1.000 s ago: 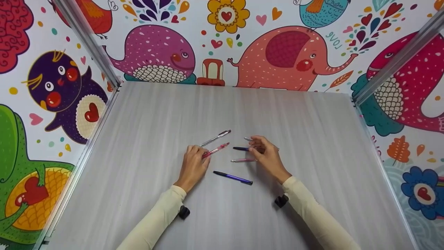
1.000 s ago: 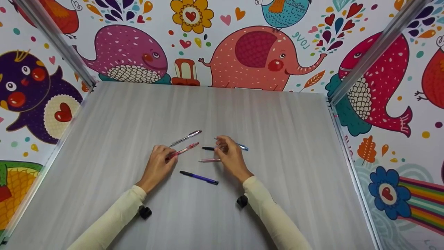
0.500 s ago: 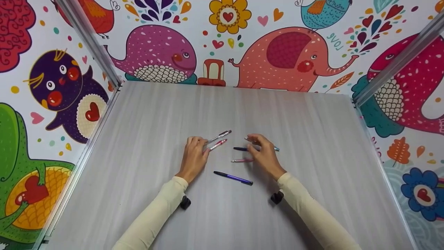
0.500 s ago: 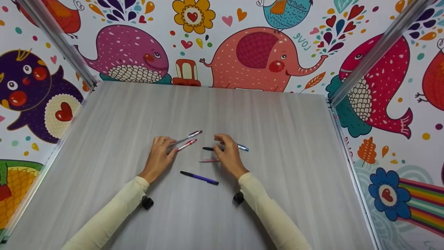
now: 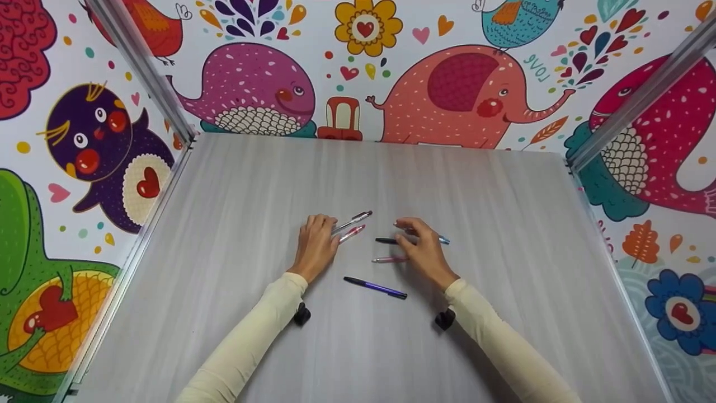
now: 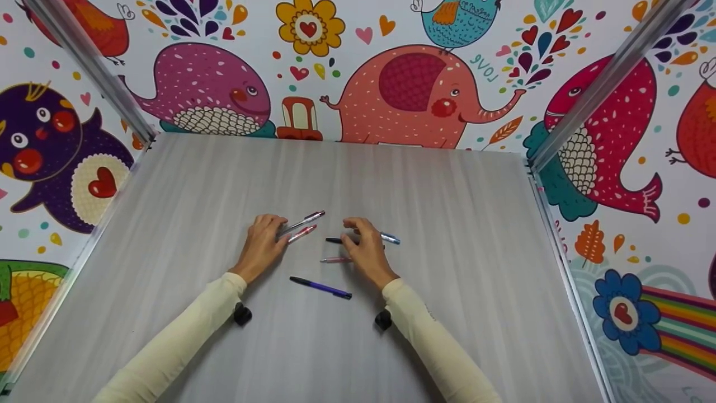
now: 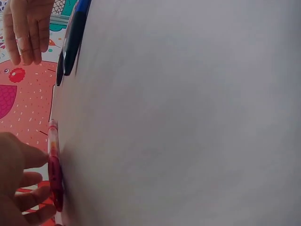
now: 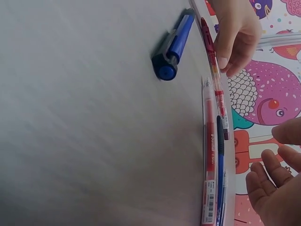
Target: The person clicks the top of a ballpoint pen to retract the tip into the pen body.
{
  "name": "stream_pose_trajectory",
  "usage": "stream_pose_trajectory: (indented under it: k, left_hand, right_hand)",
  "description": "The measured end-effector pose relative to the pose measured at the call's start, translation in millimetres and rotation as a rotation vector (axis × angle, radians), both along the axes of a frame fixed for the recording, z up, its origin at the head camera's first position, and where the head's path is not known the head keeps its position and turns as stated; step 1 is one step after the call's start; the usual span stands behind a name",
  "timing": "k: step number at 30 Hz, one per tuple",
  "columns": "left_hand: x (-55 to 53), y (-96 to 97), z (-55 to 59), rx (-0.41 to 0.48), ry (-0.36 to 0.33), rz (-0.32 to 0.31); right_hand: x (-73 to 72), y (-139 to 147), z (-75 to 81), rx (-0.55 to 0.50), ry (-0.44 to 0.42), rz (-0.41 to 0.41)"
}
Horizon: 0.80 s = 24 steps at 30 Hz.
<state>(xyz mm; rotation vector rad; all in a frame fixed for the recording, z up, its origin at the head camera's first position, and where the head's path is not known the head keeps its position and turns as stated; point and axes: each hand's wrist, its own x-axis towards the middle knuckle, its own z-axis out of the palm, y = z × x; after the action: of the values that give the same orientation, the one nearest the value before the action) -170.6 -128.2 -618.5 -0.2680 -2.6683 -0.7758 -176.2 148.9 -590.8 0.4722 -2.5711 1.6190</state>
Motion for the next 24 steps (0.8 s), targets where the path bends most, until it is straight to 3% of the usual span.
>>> stream_pose_trajectory:
  k: [13, 18, 20, 21, 24]
  left_hand:
    - [-8.7, -0.4, -0.2, -0.099, 0.002, 0.014]
    - [-9.0, -2.1, 1.2, -0.038, -0.021, 0.006]
    - [-9.0, -2.7, 1.9, -0.006, -0.010, 0.004]
    - [-11.4, -4.8, -3.3, 0.012, 0.011, 0.001]
    - [-10.2, -3.2, 0.4, 0.047, 0.033, 0.002]
  right_hand:
    - [1.9, 6.9, -3.2, -0.017, -0.002, 0.007]
    - [2.7, 8.3, -3.8, -0.032, 0.001, 0.004]
    - [2.5, 8.8, -4.0, -0.046, 0.005, 0.006]
    - [2.4, 9.2, -4.1, -0.054, 0.006, 0.008]
    - [2.4, 10.1, -4.1, -0.069, 0.007, 0.009]
